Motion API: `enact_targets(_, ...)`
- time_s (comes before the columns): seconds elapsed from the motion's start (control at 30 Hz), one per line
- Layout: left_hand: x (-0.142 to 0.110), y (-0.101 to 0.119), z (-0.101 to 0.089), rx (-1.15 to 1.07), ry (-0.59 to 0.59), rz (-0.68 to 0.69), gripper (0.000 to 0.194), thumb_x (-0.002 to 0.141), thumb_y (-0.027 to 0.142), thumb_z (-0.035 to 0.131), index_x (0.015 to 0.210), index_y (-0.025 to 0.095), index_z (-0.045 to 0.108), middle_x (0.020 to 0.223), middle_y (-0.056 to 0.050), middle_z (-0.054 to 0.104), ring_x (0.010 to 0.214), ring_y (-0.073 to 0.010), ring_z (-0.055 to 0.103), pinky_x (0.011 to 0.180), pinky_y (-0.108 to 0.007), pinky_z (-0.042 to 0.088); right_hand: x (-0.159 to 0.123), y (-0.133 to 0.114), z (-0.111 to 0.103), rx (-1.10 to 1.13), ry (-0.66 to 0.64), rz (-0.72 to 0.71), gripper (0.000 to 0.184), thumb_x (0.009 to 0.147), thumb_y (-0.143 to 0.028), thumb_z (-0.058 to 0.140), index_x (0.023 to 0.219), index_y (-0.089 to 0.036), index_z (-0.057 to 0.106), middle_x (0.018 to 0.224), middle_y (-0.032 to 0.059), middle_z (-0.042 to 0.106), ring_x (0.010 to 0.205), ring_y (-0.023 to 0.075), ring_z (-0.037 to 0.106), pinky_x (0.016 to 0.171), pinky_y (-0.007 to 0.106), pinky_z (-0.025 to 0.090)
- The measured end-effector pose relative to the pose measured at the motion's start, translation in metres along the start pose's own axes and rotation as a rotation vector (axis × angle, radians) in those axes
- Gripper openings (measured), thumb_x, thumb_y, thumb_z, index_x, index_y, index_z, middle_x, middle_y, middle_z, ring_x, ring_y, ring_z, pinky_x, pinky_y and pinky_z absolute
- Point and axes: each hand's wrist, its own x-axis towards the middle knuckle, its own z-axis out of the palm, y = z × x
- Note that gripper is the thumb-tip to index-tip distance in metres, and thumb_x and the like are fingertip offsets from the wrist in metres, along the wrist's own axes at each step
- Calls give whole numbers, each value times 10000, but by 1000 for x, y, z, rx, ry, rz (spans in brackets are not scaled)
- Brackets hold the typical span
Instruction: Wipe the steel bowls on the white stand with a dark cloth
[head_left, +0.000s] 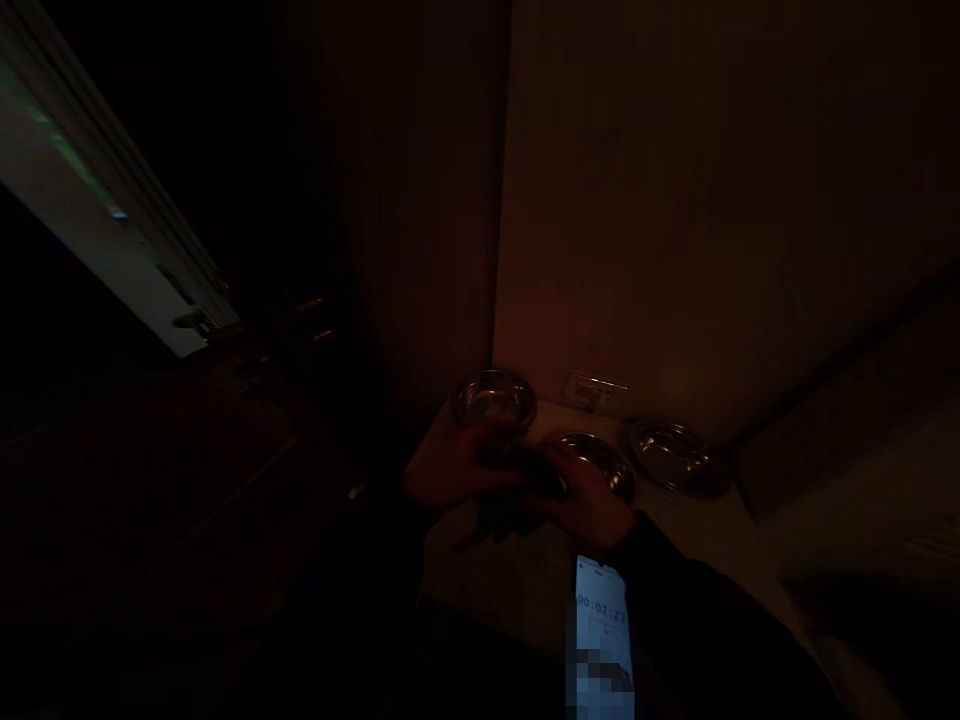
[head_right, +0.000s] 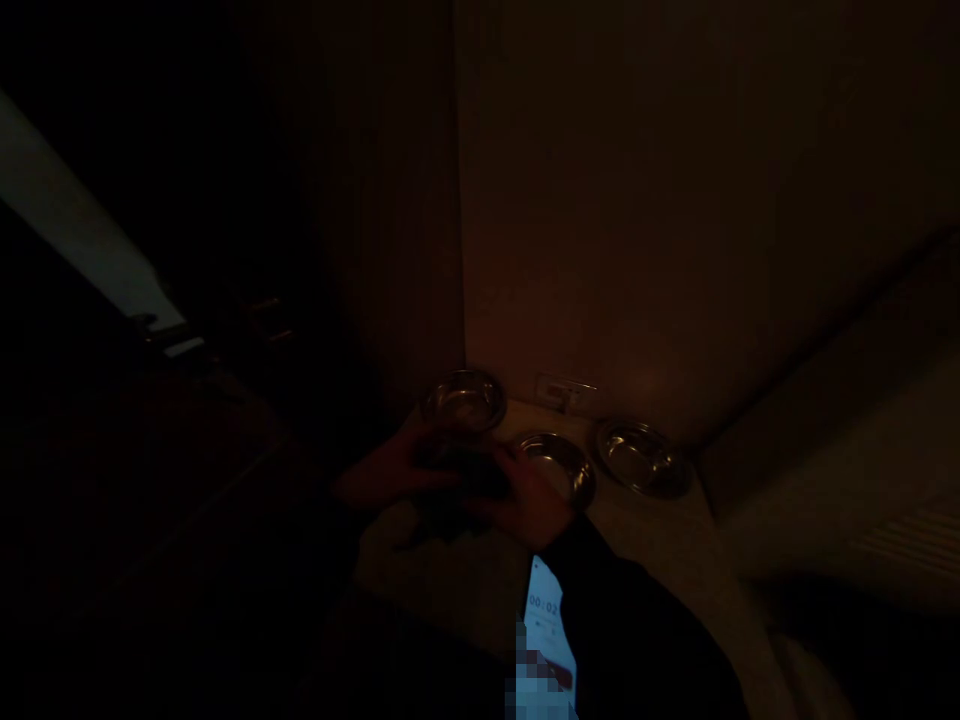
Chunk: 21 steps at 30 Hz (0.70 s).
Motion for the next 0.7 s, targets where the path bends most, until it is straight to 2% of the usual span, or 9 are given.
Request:
enact_targets(0.07,0,1,-1,-13,28,-29,552,641,263,674,1166,203,512,1154,-34,599,1088,-227,526,959,-399,374,3,1,-1,83,-41,25,388,706,-363,628,1061,-213,581,1131,61,573,1052,233,530,911,397,417)
enact_targets(0.17,-3,-9,-6,-64,77,-65,625,622,281,691,1200,178,476,1183,-73,576,1107,-244,510,951,-394,383,2,9,-3,308,-57,173,338,749,-393,578,1042,-223,574,963,25,650,895,212,608,792,371,493)
enact_targets(0.23,-6,-21,-8,-90,47,-99,704,602,269,707,1242,181,429,1195,-92,563,1104,-253,511,924,-393,409,-1,15,-2,411,19,249,356,742,-405,585,1043,-216,564,937,20,660,870,212,618,769,365,504)
enact_targets(0.3,-8,-34,-10,-86,-15,-122,686,592,249,713,1221,178,448,1155,-95,585,1081,-259,526,900,-394,427,-5,22,-2,455,102,257,408,713,-395,620,1072,-215,549,986,24,652,911,215,606,800,367,494)
enact_targets(0.37,-8,-44,-10,-69,-8,-129,577,613,249,693,1149,155,501,1108,-102,603,1051,-256,544,882,-389,437,-9,28,-2,457,142,240,471,688,-383,648,1115,-222,530,1048,29,634,953,220,590,822,370,483)
enact_targets(0.43,-6,-47,-11,-52,55,-111,498,629,260,675,1088,141,524,1064,-102,613,1013,-242,563,862,-372,449,-11,33,-4,441,128,214,489,680,-381,653,1129,-228,532,1073,32,625,976,222,579,827,369,479)
enact_targets(0.57,0,-41,-12,10,237,-43,322,698,295,581,981,141,563,996,-78,635,967,-217,580,866,-356,442,-12,36,-9,374,64,170,363,703,-375,617,1029,-217,603,993,32,649,942,219,589,824,365,476)
enact_targets(0.63,0,-37,-11,40,231,-52,273,716,293,541,933,135,594,996,-77,642,982,-225,571,888,-365,428,-12,36,-10,315,86,165,323,686,-338,625,977,-199,618,951,38,654,911,221,596,817,371,478)
enact_targets(0.7,-2,-35,-9,20,160,-57,307,694,287,565,957,134,603,1030,-78,639,1013,-236,558,901,-369,420,-12,35,-9,278,120,155,307,674,-291,625,963,-189,614,943,48,653,908,224,596,819,376,476)
